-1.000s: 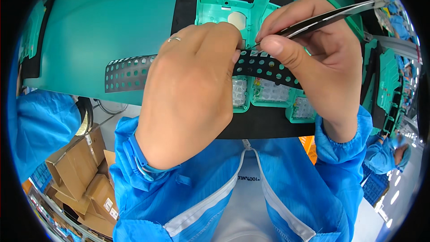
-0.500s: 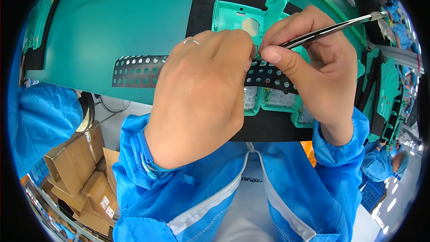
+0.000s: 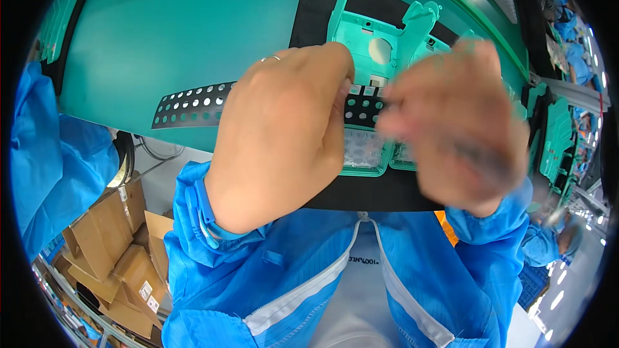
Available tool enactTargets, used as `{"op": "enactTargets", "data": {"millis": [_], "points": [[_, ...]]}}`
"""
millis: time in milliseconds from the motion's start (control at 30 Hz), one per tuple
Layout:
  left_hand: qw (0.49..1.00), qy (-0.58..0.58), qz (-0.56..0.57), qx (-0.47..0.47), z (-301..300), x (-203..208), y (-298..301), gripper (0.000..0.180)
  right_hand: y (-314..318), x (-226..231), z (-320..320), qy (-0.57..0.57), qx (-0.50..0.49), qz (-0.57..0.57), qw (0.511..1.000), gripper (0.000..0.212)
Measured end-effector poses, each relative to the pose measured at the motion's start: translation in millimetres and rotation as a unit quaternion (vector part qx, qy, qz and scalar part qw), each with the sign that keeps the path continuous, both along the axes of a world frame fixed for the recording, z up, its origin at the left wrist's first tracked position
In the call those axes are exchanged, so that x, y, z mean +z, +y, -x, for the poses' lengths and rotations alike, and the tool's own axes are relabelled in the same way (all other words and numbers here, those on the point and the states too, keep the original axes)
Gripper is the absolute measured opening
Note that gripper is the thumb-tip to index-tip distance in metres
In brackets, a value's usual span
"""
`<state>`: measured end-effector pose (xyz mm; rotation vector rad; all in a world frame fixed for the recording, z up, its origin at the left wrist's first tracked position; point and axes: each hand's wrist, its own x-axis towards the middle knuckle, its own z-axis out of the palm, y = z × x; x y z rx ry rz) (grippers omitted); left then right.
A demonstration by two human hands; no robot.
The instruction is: Assembling electronic components into plastic housings on a production line.
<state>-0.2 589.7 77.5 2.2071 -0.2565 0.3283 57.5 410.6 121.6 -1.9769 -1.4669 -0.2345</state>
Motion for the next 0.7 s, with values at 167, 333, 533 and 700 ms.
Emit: {"op": "enactTargets", "data": {"millis": [167,333,533,700], "points": [[0.999,0.008,-0.036,-0.032,2,11,-15,0.012,21,14,-37,0.133,-0.311,0.025,0.941,0.019],[0.998,-0.023,-0.053,-0.029,2,14,-44,0.021,-5,-6,-54,0.146,-0.322,0.003,0.936,0.016],[0.998,-0.025,-0.049,-0.021,-1,17,-36,0.021,6,-1,-58,0.146,-0.341,0.033,0.928,0.015],[0.999,-0.027,-0.039,-0.016,-4,16,-30,0.02,13,2,-59,0.139,-0.333,0.038,0.932,0.015]]}}
